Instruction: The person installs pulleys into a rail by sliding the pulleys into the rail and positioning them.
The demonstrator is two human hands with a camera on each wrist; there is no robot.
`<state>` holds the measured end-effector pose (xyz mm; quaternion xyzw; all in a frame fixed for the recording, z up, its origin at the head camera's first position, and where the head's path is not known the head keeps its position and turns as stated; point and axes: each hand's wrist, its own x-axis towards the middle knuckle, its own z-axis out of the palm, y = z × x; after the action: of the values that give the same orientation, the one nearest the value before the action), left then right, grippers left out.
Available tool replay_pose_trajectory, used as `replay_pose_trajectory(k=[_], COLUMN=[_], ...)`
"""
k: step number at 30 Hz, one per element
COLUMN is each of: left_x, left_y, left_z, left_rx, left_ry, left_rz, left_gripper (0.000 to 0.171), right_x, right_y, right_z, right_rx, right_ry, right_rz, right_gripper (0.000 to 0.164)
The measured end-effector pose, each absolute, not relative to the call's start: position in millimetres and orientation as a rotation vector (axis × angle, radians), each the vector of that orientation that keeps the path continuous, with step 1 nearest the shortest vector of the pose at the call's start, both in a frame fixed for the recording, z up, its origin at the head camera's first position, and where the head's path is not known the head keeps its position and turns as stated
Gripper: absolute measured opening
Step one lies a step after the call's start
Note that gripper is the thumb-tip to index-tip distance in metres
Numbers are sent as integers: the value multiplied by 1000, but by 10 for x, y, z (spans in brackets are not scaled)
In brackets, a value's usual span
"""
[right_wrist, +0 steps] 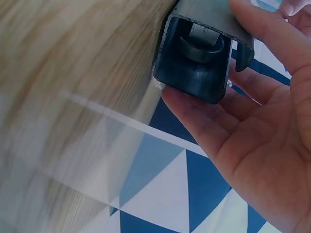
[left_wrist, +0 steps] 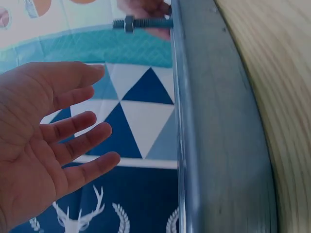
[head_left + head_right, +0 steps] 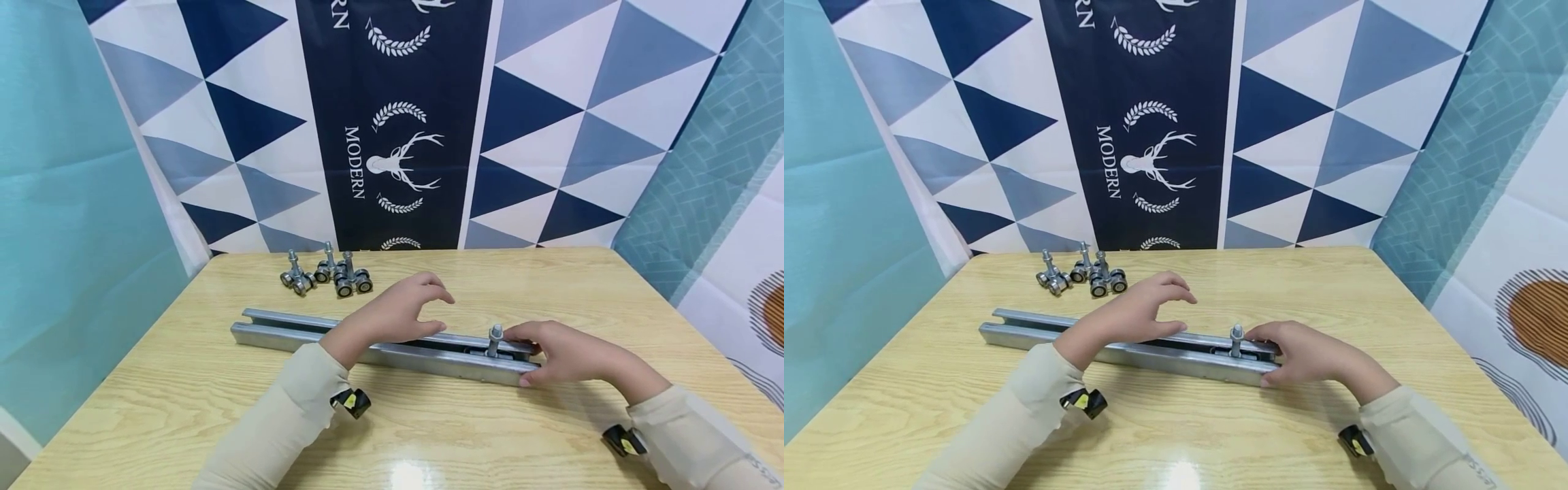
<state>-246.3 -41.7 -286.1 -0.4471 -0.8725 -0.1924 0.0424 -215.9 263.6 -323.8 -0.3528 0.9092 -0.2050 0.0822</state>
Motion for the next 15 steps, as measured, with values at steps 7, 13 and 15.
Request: replay_pose_trajectory(k=[7, 13, 15], left_x=[-2598, -2758, -2827], left_y=[-739, -994, -1070], left_z=[-2894, -2842, -2831], left_rx=[-1258, -1113, -1044], left_ry=[-2665, -2669, -2679], left_rz=[-634, -571, -530], left_gripper=[30, 30, 30], right_x=[-2161, -2170, -2174], right_y=[2605, 2600, 2597], right_z=[-3234, -3229, -3229], right_rx=[-1038, -1045, -1047], right_ry=[2725, 2746, 2751], right_rz=[-577, -551, -542], right_gripper=[66, 66, 66])
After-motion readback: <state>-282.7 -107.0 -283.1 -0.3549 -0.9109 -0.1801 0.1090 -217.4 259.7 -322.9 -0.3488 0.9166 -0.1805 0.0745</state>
